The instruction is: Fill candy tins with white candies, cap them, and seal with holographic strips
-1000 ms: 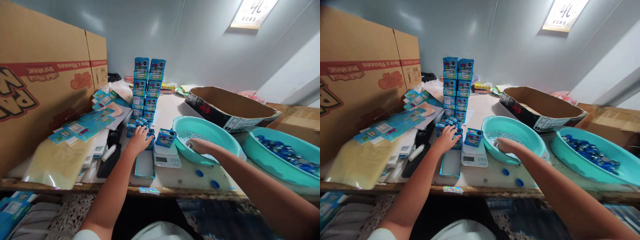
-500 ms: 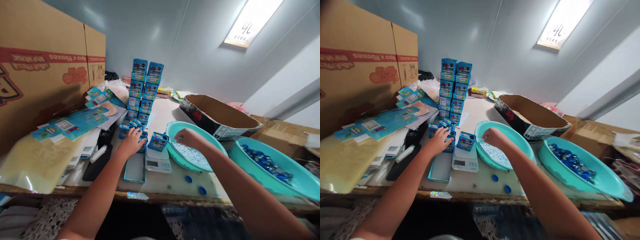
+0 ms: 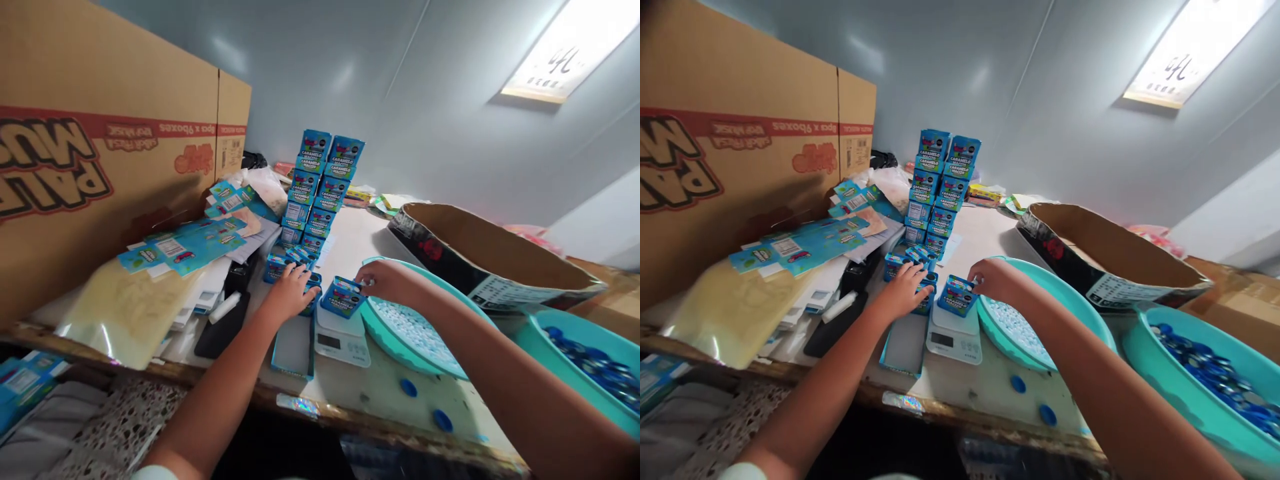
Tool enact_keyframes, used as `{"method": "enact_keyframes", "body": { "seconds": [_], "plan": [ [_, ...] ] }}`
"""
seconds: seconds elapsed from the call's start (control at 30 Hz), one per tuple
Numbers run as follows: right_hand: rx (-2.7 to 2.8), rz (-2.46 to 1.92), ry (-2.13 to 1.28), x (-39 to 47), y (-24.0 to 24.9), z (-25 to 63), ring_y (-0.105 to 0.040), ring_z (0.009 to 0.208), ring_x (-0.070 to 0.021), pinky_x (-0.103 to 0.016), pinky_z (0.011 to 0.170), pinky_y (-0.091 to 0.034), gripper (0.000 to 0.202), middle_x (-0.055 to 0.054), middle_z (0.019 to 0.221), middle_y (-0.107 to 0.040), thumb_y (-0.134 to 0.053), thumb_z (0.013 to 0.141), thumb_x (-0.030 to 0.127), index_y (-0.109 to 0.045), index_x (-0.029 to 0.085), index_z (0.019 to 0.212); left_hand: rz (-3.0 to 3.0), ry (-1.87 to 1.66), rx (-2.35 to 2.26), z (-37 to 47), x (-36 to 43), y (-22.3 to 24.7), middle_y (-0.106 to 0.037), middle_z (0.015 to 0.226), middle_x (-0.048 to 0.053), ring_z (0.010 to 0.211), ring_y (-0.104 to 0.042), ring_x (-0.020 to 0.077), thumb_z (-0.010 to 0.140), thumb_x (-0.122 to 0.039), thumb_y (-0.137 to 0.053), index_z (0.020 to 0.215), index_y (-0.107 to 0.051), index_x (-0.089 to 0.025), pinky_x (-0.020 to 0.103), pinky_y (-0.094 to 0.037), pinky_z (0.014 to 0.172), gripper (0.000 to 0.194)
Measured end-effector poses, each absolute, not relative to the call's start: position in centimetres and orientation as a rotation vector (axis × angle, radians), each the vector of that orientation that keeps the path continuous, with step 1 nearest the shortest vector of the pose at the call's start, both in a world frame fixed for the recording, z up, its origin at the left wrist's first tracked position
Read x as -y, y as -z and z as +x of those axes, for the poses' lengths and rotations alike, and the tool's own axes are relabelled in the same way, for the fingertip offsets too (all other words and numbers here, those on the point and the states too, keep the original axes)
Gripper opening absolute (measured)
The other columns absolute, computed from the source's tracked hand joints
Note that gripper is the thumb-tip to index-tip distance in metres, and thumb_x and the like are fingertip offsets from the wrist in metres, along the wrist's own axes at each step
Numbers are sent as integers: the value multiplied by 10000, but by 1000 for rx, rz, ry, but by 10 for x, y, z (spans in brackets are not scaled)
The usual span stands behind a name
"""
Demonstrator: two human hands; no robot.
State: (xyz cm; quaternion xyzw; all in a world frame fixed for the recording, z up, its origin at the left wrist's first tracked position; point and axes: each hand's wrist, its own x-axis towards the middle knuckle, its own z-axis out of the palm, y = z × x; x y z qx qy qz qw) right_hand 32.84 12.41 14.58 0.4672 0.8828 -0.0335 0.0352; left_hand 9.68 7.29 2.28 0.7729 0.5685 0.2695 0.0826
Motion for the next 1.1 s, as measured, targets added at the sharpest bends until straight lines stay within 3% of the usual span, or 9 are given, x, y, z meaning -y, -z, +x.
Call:
{"method": "enact_keyframes", "body": {
  "seconds": [0.27,0.37,0.63,0.87,1.1],
  "plan": [
    [-2748,1581,217,-124,-144,324,-667,660,-166,-244,599,-458,137,-29,758,-744,-762,700,129,-772,192,822,2323,-803,-1720,97,-73,-25,-544,1534,166,1492,-400,316,1032,-449,-502,1416,-604,-122,475,-334,1253,514],
    [-2831,1571,468,-123,-142,330,-632,604,-157,-252,573,-461,81,-13,664,-703,-781,700,239,-737,193,751,2329,-807,-1719,99,-73,-24,-543,1532,178,1479,-416,323,1035,-439,-497,1407,-608,-106,483,-336,1249,511],
    [-2915,1830,1288,-121,-113,340,-569,513,-135,-263,489,-435,377,-10,563,-660,-860,628,535,-699,197,680,2338,-803,-1731,99,-73,-22,-540,1534,175,1478,-414,323,1035,-452,-490,1406,-609,-128,505,-319,1256,507],
    [-3025,1938,1739,-120,-91,342,-630,604,-162,-291,509,-485,474,-61,718,-750,-937,533,600,-716,203,668,2336,-771,-1757,101,-70,-24,-525,1551,174,1482,-412,325,1028,-452,-508,1419,-600,-124,490,-336,1249,518],
    [-2906,1971,1905,-117,-89,342,-642,649,-149,-267,518,-458,464,-76,826,-790,-958,523,573,-721,202,669,2324,-734,-1764,100,-68,-26,-508,1565,173,1498,-382,327,1030,-471,-485,1436,-581,-126,495,-331,1247,541]
  ]
}}
